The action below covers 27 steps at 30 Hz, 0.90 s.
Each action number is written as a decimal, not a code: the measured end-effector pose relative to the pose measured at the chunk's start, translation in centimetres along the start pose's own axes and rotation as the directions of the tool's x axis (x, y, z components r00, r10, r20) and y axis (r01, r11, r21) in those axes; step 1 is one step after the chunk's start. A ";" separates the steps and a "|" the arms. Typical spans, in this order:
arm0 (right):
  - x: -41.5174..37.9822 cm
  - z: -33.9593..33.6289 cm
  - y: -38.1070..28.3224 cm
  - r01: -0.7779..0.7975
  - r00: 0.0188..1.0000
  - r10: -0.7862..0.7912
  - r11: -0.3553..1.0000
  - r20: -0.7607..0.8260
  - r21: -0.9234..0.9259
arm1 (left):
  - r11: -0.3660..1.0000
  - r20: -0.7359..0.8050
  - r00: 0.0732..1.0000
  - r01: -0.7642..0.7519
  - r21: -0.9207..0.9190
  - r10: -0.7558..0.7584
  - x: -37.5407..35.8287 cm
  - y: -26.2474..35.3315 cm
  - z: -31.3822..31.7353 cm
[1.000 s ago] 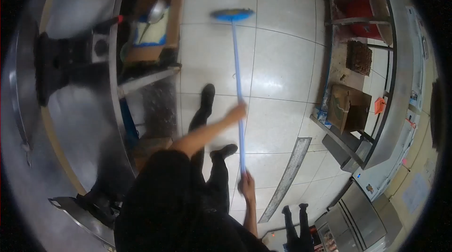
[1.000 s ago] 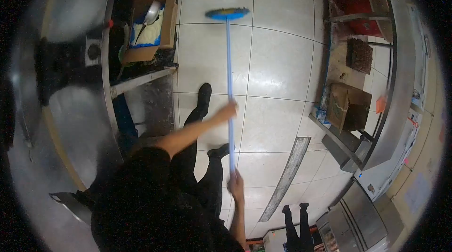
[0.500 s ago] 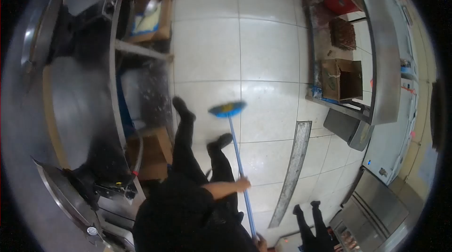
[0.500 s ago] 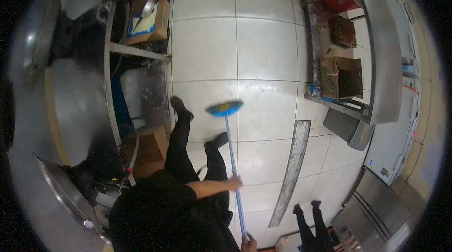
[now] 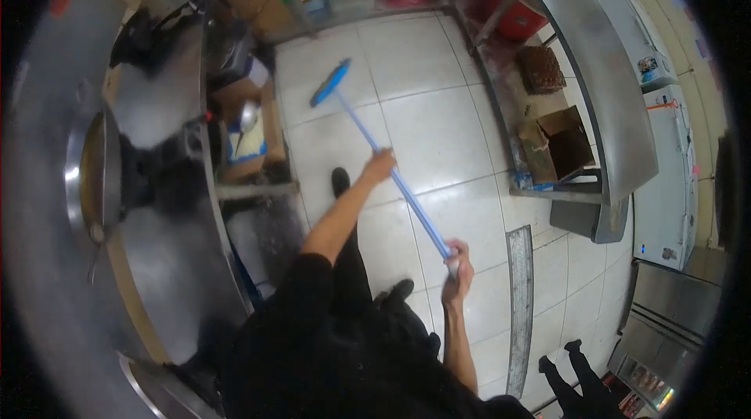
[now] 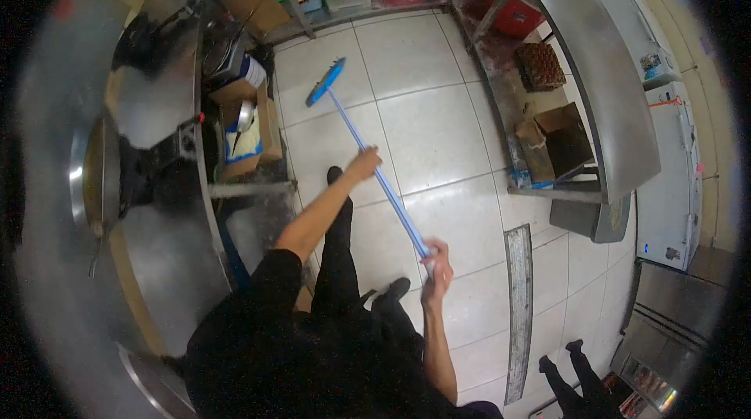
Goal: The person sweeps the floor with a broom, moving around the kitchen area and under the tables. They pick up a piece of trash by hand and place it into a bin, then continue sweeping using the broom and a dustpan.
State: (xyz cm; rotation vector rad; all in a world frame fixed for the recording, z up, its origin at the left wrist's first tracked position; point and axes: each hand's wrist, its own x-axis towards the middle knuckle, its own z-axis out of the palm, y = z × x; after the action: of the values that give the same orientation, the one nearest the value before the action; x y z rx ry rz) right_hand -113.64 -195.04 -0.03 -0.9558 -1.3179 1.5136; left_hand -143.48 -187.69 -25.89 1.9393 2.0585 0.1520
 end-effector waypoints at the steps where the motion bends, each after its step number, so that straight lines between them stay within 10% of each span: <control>1: 5.5 4.5 1.0 0.042 0.999 -0.038 0.990 -0.030 0.138 | 0.995 0.130 0.989 0.073 -0.069 -0.064 3.2 -3.0 -5.4; 6: 29.9 20.9 12.4 0.206 0.977 -0.206 0.872 -0.049 0.444 | 0.966 0.183 0.966 0.211 -0.150 -0.183 21.6 -24.9 -7.7; 11: 45.5 31.1 23.6 0.257 0.866 -0.015 0.870 -0.500 0.420 | 0.988 0.159 0.981 -0.124 0.096 0.107 38.1 -41.1 -0.2; 14: 44.0 26.2 25.4 0.029 0.641 0.233 0.945 -0.732 0.326 | 0.968 0.291 0.925 -0.216 -0.130 0.245 40.2 -39.6 7.2; 17: 35.8 17.4 15.3 -0.097 0.633 0.039 0.995 -0.773 -0.030 | 0.790 -0.120 0.947 -0.315 -0.527 0.298 32.2 -24.2 14.7; 19: 36.5 18.6 4.4 0.009 0.479 0.074 0.996 -0.875 0.089 | 0.776 0.158 0.909 -0.226 -0.589 0.385 29.1 -15.5 4.3; 20: 35.4 18.0 0.2 -0.122 0.752 0.084 0.992 -0.653 -0.013 | 0.715 0.223 0.872 -0.186 -0.674 0.436 28.2 -12.7 -0.5; 23: 33.2 15.2 -7.3 -0.052 0.825 0.018 0.998 -0.565 -0.044 | 0.667 0.292 0.774 -0.214 -0.714 0.562 27.9 -9.5 -6.5; 25: 36.7 17.6 -8.5 0.067 0.363 0.036 0.996 -0.931 0.065 | 0.625 0.263 0.788 -0.189 -0.757 0.556 28.6 -10.4 -7.9; 27: 35.7 17.6 -4.6 -0.044 0.404 0.005 0.999 -0.915 -0.013 | 0.653 0.230 0.886 -0.103 -0.750 0.403 30.4 -14.2 -8.1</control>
State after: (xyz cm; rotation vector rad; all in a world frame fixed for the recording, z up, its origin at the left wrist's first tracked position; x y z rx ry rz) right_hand -140.68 -166.35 7.01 -1.5280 -0.4738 0.6784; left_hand -160.56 -157.72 -26.86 1.5584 1.1724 0.5247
